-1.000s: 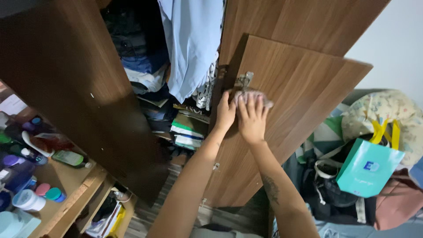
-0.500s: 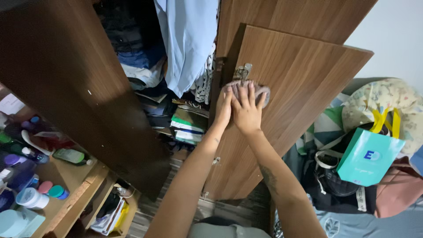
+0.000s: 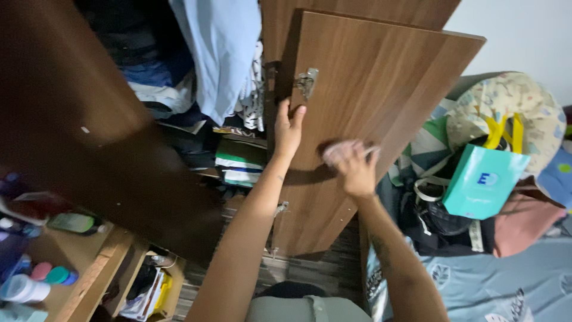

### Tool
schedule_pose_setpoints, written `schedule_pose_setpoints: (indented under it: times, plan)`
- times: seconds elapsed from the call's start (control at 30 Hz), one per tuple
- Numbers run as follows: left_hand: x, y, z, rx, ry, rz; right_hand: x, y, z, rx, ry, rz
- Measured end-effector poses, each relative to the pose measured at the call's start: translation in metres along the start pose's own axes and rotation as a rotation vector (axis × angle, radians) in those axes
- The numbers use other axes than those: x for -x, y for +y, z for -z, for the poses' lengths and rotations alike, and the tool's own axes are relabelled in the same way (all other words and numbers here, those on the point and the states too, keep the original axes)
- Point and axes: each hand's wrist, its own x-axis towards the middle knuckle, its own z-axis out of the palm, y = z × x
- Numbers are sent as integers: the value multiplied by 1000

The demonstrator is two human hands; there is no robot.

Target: The person wipes the exterior and interior surfaces of a wooden wardrobe door using a cloth. They systematically clean the door panel, edges, and hinges while kneeling on the floor.

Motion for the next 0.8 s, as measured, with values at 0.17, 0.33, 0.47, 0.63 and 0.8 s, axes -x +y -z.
schedule_pose_setpoints:
  times: [0.17,0.33,0.47,0.63,0.8]
  plan:
    - [1,-4,-2,-98,-2,-78,-85,71,100,41,254,-247]
    - [6,-12,-7,-181,18,-95,-125,89,133,15,358,-438]
    - [8,-20,-10,-358,26,-18,-104,78,85,18,479,-454]
    - [11,-23,-11,-343,74,-153,-12,29,-19,-71,569,-402]
    - [10,-24,-10,-347,53,-125,83,-8,-95,-228,256,-541]
